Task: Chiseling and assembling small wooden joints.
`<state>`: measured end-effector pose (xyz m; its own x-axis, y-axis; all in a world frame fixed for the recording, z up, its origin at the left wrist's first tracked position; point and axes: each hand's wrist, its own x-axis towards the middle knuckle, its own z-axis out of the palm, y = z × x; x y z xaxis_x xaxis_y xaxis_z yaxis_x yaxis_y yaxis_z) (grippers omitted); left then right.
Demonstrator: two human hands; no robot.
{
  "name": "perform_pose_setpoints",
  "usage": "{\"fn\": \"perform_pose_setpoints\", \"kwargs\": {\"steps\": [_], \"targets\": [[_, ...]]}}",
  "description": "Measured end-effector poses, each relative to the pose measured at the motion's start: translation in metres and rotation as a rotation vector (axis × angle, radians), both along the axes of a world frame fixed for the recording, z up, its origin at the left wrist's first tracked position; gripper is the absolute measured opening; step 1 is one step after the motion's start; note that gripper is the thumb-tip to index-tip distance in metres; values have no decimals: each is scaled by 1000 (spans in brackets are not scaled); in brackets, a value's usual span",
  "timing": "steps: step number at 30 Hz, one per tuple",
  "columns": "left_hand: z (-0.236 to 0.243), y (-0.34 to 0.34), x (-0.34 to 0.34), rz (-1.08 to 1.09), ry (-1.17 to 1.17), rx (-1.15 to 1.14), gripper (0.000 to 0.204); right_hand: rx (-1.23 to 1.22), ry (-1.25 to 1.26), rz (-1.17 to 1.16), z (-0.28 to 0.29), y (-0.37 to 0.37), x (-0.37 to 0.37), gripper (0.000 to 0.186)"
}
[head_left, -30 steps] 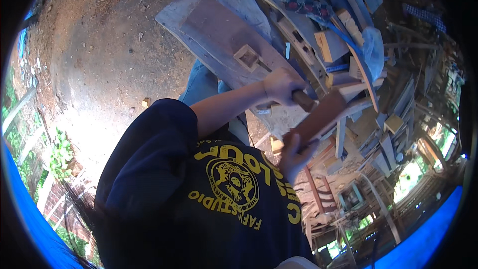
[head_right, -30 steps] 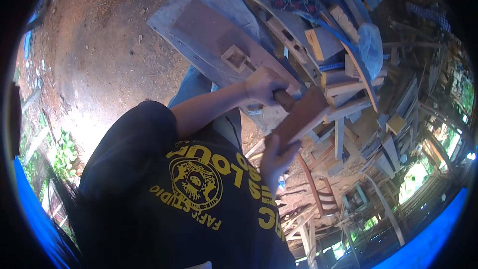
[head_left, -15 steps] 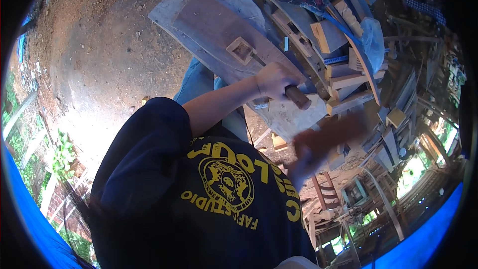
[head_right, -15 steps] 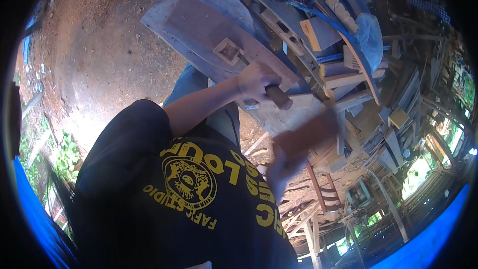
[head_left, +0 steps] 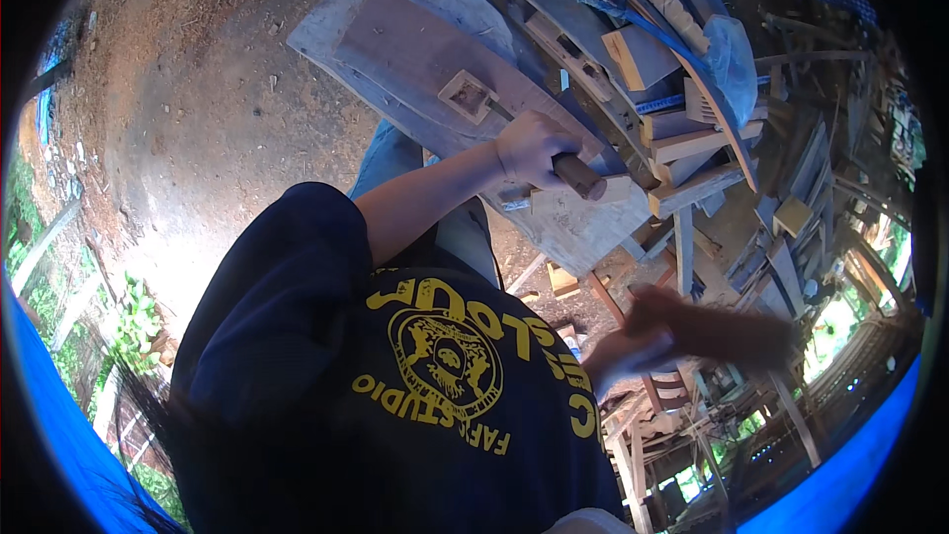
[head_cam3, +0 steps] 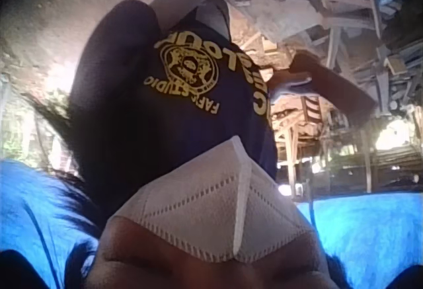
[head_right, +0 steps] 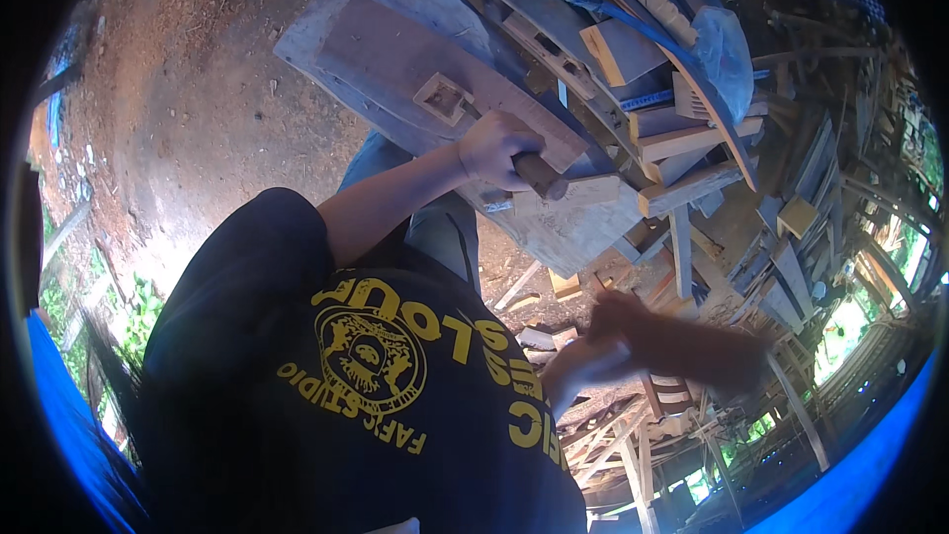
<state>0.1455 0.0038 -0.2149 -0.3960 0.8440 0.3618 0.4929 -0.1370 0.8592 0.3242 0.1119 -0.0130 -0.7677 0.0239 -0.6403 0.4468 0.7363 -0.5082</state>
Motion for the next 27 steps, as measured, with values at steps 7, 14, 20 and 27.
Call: {"fn": "perform_pose_setpoints", "kwargs": {"steps": [7, 14, 20, 27], "targets": [[-6, 12, 11, -66, 0, 39, 26, 188, 27, -989, -61, -125, 3, 65], [7, 28, 27, -17, 5, 59, 26, -490, 1659, -1111, -165, -54, 210, 52], [-5, 15, 20, 76, 85, -24, 26, 159, 390, -1226, -52, -94, 30, 47], [-1, 22, 25, 69, 89, -34, 25, 125, 1369, -1665, -52, -78, 19, 52]]}}
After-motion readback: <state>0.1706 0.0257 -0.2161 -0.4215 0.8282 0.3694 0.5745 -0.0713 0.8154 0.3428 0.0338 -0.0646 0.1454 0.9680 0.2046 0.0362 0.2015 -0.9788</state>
